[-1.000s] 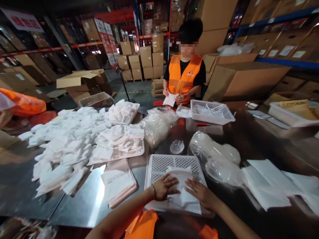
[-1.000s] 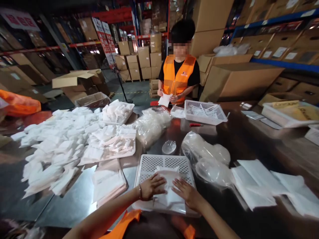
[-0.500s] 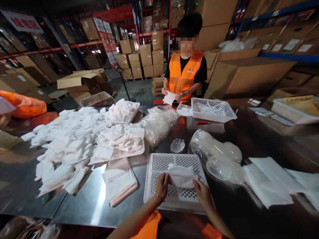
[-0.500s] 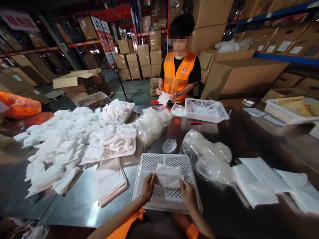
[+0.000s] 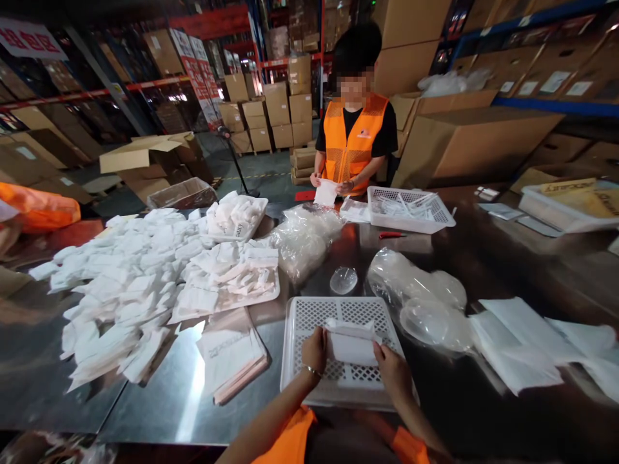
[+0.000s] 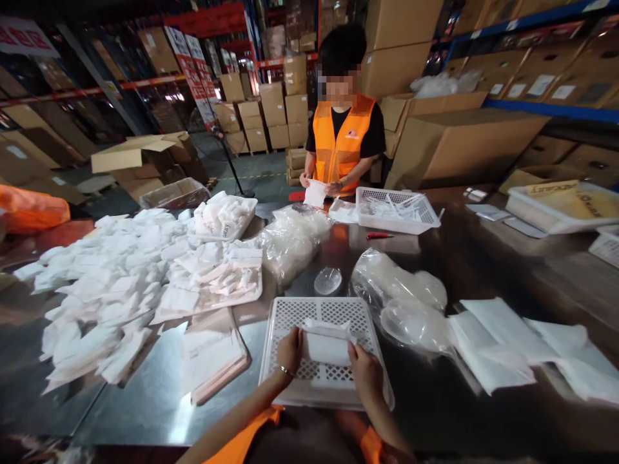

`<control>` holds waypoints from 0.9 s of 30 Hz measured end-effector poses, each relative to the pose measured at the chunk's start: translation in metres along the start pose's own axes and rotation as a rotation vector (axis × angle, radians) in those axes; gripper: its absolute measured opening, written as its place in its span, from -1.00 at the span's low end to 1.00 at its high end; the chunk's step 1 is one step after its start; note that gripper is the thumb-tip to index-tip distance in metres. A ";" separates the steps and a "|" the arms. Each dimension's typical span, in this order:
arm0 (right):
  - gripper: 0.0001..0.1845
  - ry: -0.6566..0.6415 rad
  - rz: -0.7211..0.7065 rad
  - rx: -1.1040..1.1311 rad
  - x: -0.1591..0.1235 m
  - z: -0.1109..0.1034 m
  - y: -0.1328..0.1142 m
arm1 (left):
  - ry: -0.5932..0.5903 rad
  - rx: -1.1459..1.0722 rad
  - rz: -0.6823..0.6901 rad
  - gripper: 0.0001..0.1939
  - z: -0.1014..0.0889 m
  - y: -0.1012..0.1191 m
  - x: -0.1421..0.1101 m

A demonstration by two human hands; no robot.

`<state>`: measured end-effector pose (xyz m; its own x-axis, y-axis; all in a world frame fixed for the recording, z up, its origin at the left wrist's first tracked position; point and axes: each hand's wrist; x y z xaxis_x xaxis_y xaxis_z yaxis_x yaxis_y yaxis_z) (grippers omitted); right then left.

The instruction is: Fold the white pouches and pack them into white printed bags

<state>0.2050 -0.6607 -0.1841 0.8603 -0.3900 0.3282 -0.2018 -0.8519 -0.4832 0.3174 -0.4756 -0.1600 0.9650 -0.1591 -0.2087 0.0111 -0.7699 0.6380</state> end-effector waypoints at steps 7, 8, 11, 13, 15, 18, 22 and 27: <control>-0.40 0.194 -0.067 -0.082 0.018 -0.005 -0.014 | 0.070 0.228 0.056 -0.53 -0.015 0.006 0.012; -0.44 0.216 -0.152 -0.123 0.021 -0.004 -0.020 | 0.110 0.253 0.168 -0.46 -0.014 0.010 0.012; -0.50 0.080 -0.468 -0.219 0.030 0.008 -0.038 | 0.114 0.349 0.533 -0.44 0.003 0.021 0.010; -0.38 -0.021 -0.565 -0.261 0.031 0.022 -0.046 | 0.046 0.399 0.586 -0.46 0.019 0.025 0.008; -0.33 -0.051 -0.553 -0.303 0.030 0.035 -0.047 | -0.005 0.416 0.528 -0.44 0.035 0.021 0.006; -0.37 -0.057 -0.433 -0.261 0.030 0.045 -0.038 | -0.044 0.374 0.446 -0.37 0.050 0.004 0.004; -0.23 -0.055 -0.181 -0.004 0.041 0.040 -0.020 | -0.083 0.213 0.369 -0.31 0.056 -0.015 0.005; -0.49 -0.074 0.032 0.417 0.054 0.012 -0.024 | -0.165 -0.240 0.214 -0.39 0.048 0.004 0.010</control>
<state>0.2617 -0.6566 -0.1647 0.8910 -0.3748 0.2562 -0.0351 -0.6195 -0.7842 0.3143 -0.5098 -0.1947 0.8971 -0.4136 -0.1553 -0.1069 -0.5442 0.8321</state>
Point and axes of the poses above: each hand's wrist, its own x-axis towards the middle knuckle, its own z-axis out of the palm, y = z × x, and after that the axes turned 14 degrees about -z, right-handed
